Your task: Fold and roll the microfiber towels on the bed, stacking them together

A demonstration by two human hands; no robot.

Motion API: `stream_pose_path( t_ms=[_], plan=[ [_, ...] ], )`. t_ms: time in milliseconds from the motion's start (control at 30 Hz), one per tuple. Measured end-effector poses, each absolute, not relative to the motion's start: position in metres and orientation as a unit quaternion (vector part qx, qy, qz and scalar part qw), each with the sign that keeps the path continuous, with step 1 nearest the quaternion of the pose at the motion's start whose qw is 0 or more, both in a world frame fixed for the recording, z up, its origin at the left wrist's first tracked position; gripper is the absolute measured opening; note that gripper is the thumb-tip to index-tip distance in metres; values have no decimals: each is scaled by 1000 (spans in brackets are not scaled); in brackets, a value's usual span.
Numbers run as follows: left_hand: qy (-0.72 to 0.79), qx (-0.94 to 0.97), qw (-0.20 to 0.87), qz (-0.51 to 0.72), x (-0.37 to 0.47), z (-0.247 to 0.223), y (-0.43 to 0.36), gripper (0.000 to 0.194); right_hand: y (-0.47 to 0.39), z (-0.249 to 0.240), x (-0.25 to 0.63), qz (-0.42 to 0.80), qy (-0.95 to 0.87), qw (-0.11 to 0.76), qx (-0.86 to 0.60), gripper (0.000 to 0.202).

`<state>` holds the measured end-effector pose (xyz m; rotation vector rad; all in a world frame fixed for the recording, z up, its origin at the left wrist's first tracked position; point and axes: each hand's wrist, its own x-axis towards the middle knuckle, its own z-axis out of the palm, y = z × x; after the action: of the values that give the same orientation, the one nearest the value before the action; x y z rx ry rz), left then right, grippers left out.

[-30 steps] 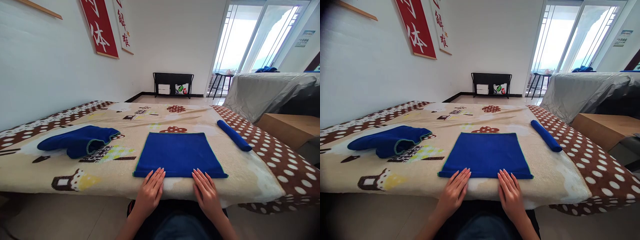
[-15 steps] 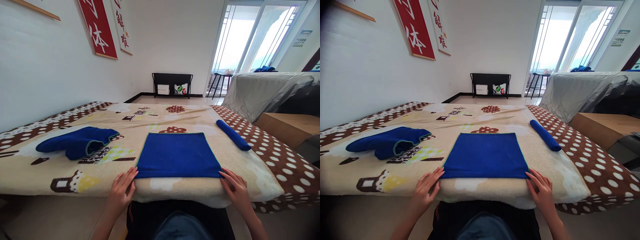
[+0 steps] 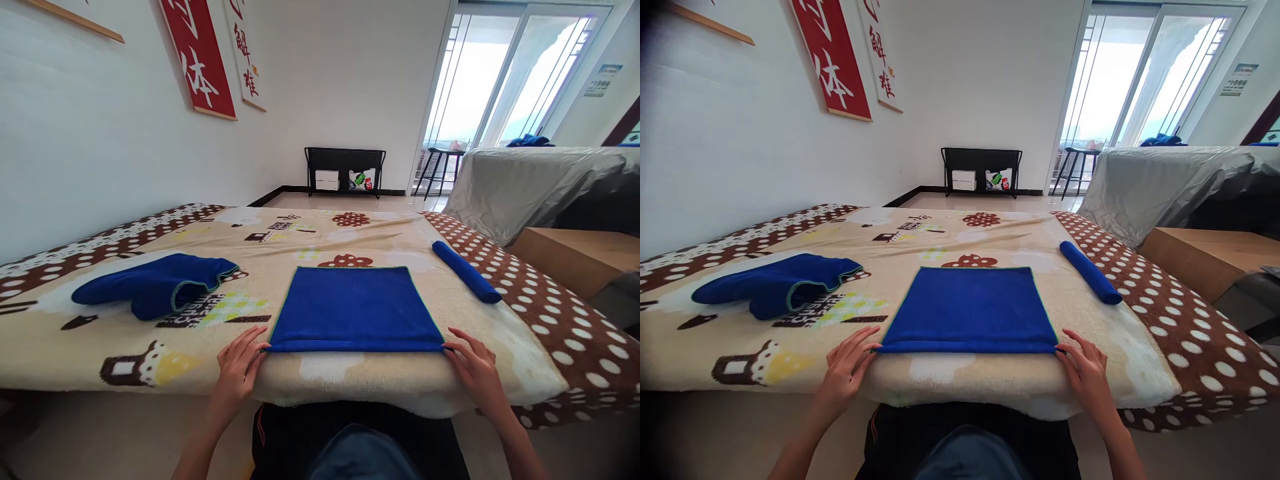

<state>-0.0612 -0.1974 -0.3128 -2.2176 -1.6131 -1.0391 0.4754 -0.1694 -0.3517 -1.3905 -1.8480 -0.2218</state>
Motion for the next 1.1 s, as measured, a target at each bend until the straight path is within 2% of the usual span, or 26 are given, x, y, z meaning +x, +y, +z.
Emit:
stream_pose_path(
  t_ms=[333, 500, 633, 733, 867, 1000, 1100],
  plan=[
    [-570, -769, 27, -288, -66, -295, -216, 22, -183, -336, 485, 40, -751, 346, -561, 34],
    [-593, -743, 105, -293, -50, -305, -202, 23, -172, -346, 468, -60, -718, 340, -604, 36],
    [-633, -659, 216, -344, -16, -307, -196, 13, -170, -347, 434, -199, -635, 391, -635, 23],
    [-628, -634, 248, -376, 24, -304, -198, 23, -176, -343, 392, -238, -627, 429, -605, 17],
    [-522, -755, 216, -335, 78, -308, -198, 32, -184, -337, 331, -171, -743, 434, -481, 27],
    [-414, -850, 158, -285, 102, -318, -194, 47, -185, -333, 304, -119, -806, 405, -415, 41],
    [-400, -858, 136, -294, 90, -321, -193, 51, -184, -335, 319, -112, -827, 372, -406, 45]
  ],
)
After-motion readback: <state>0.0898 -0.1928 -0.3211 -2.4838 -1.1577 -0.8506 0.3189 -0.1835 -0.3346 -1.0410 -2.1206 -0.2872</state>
